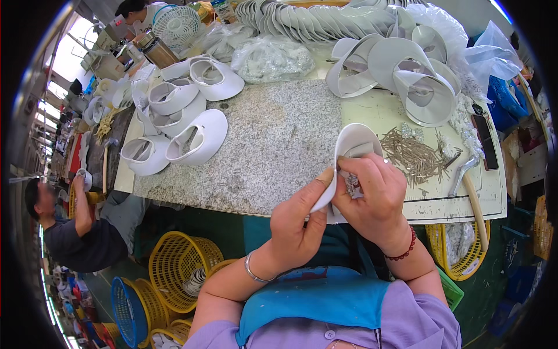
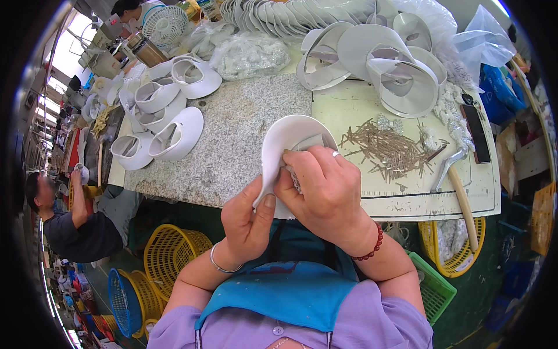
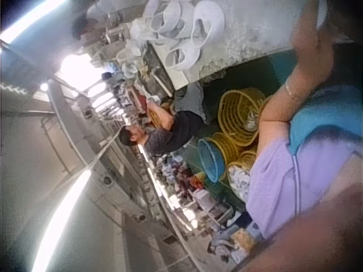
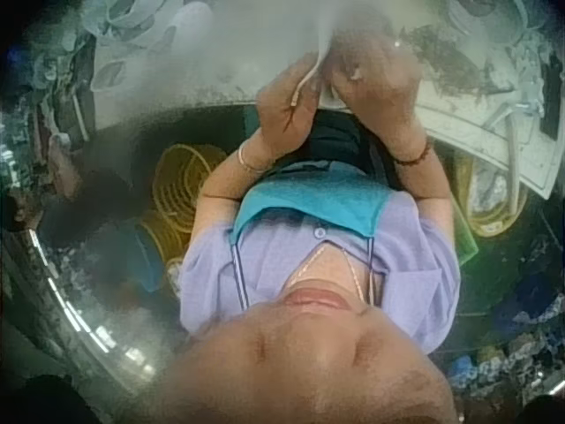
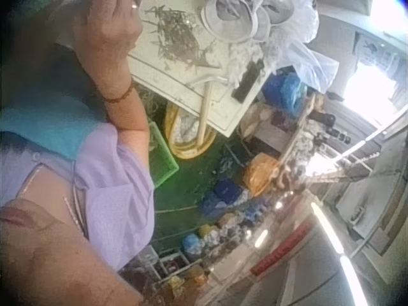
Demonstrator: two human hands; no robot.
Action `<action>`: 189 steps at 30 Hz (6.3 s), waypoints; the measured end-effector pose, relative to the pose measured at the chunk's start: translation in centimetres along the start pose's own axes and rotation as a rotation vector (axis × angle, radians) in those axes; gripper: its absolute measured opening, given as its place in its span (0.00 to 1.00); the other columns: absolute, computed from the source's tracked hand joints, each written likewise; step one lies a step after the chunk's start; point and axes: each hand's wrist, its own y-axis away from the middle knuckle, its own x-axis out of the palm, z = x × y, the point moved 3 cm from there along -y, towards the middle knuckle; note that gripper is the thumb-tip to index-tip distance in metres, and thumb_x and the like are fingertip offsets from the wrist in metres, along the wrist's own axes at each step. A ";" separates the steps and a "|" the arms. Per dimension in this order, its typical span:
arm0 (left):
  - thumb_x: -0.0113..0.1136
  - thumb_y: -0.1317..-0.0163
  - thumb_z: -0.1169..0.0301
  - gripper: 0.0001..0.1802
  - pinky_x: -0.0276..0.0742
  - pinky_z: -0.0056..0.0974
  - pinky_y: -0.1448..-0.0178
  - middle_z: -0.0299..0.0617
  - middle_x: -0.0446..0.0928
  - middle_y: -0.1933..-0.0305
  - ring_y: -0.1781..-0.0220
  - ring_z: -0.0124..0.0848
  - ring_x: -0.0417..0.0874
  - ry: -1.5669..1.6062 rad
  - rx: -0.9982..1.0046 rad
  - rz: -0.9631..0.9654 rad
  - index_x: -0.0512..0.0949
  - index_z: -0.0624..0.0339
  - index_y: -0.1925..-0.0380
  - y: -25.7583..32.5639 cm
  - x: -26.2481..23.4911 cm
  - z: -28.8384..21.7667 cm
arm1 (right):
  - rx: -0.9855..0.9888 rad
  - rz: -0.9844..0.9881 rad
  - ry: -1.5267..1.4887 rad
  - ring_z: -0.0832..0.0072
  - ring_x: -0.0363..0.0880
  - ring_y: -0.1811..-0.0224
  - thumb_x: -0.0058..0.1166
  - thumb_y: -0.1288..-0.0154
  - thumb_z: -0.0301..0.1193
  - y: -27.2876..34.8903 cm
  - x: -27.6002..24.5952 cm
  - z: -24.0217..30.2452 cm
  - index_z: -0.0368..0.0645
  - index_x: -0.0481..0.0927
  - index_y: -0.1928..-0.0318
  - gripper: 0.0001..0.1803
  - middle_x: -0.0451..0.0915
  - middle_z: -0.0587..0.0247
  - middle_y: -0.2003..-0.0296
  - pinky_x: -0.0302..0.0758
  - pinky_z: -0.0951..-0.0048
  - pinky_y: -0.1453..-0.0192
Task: The person assembles shoe uppers by attaching decorative bows onto the shoe components by hand and securing the parts using a hammer.
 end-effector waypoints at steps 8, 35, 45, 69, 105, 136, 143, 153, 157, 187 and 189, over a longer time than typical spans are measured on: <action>0.48 0.38 0.83 0.20 0.77 0.38 0.56 0.58 0.79 0.55 0.59 0.42 0.84 -0.195 0.166 -0.017 0.68 0.77 0.45 -0.8 0.3 -0.3 | -0.120 0.033 0.167 0.68 0.68 0.80 0.61 0.54 0.22 -0.1 -0.1 0.5 0.38 0.76 0.65 0.13 0.65 0.63 0.79 0.66 0.70 0.79; 0.49 0.36 0.81 0.21 0.75 0.33 0.55 0.50 0.77 0.56 0.61 0.33 0.80 0.606 -0.496 -0.125 0.68 0.71 0.42 -0.4 1.3 1.5 | -0.133 0.035 0.210 0.68 0.69 0.79 0.61 0.59 0.19 -0.4 0.2 -0.5 0.38 0.77 0.64 0.16 0.66 0.62 0.78 0.67 0.70 0.78; 0.47 0.37 0.82 0.22 0.75 0.38 0.45 0.64 0.73 0.43 0.45 0.49 0.80 -0.065 0.091 -0.064 0.66 0.79 0.42 -1.1 1.8 0.7 | -0.078 0.018 0.105 0.66 0.69 0.80 0.61 0.59 0.18 -0.3 0.0 -0.6 0.37 0.76 0.65 0.16 0.66 0.62 0.79 0.67 0.68 0.79; 0.56 0.39 0.74 0.18 0.77 0.32 0.63 0.46 0.81 0.66 0.67 0.29 0.83 0.075 -0.223 -0.084 0.74 0.66 0.49 -2.5 0.5 1.6 | 0.035 0.132 -0.081 0.63 0.75 0.68 0.64 0.53 0.19 0.3 -0.6 -2.2 0.37 0.81 0.60 0.16 0.76 0.58 0.67 0.72 0.67 0.66; 0.57 0.40 0.74 0.16 0.69 0.26 0.72 0.31 0.74 0.78 0.75 0.14 0.68 0.261 -0.364 -0.016 0.79 0.65 0.52 -2.5 1.0 2.6 | 0.093 -0.013 -0.305 0.65 0.79 0.69 0.64 0.55 0.16 1.3 -0.3 -3.0 0.41 0.78 0.71 0.11 0.83 0.59 0.67 0.73 0.70 0.65; 0.56 0.35 0.73 0.14 0.68 0.27 0.72 0.35 0.74 0.78 0.75 0.16 0.68 0.218 -0.282 -0.054 0.79 0.66 0.51 -2.8 1.4 2.4 | 0.061 0.009 -0.324 0.65 0.77 0.72 0.66 0.54 0.18 1.8 -0.5 -3.1 0.43 0.68 0.76 0.16 0.84 0.57 0.65 0.71 0.69 0.67; 0.59 0.38 0.73 0.17 0.71 0.27 0.71 0.36 0.75 0.77 0.74 0.16 0.69 0.197 -0.289 -0.023 0.78 0.63 0.48 -2.5 1.4 2.9 | 0.091 0.039 -0.365 0.63 0.77 0.71 0.65 0.54 0.17 1.7 -0.5 -3.4 0.42 0.66 0.77 0.17 0.84 0.56 0.65 0.72 0.68 0.68; 0.60 0.45 0.78 0.19 0.78 0.34 0.68 0.48 0.81 0.69 0.73 0.35 0.83 -0.060 -0.113 -0.042 0.80 0.62 0.51 -2.9 1.3 1.9 | 0.004 0.047 -0.291 0.62 0.77 0.66 0.66 0.55 0.18 1.8 -1.0 -3.0 0.42 0.72 0.71 0.15 0.82 0.57 0.63 0.72 0.67 0.62; 0.60 0.47 0.82 0.19 0.78 0.30 0.67 0.46 0.84 0.66 0.73 0.29 0.83 -0.115 0.015 -0.064 0.81 0.62 0.53 -3.0 1.4 1.5 | 0.079 -0.134 -0.120 0.63 0.77 0.58 0.69 0.56 0.20 0.6 -2.1 -2.4 0.42 0.76 0.57 0.23 0.80 0.59 0.60 0.69 0.61 0.52; 0.68 0.54 0.76 0.22 0.79 0.36 0.71 0.46 0.83 0.64 0.71 0.38 0.85 -0.289 0.209 0.101 0.80 0.64 0.55 -3.3 1.2 -0.2 | 0.099 0.132 -0.455 0.69 0.77 0.63 0.66 0.58 0.19 1.4 -2.5 -4.7 0.46 0.73 0.69 0.16 0.81 0.63 0.66 0.67 0.68 0.51; 0.67 0.54 0.77 0.22 0.79 0.36 0.72 0.45 0.83 0.64 0.72 0.38 0.84 -0.238 0.210 0.125 0.79 0.64 0.55 -3.6 1.0 0.0 | 0.091 0.146 -0.493 0.69 0.77 0.64 0.66 0.58 0.20 1.5 -2.6 -4.7 0.46 0.73 0.69 0.16 0.81 0.63 0.66 0.69 0.69 0.52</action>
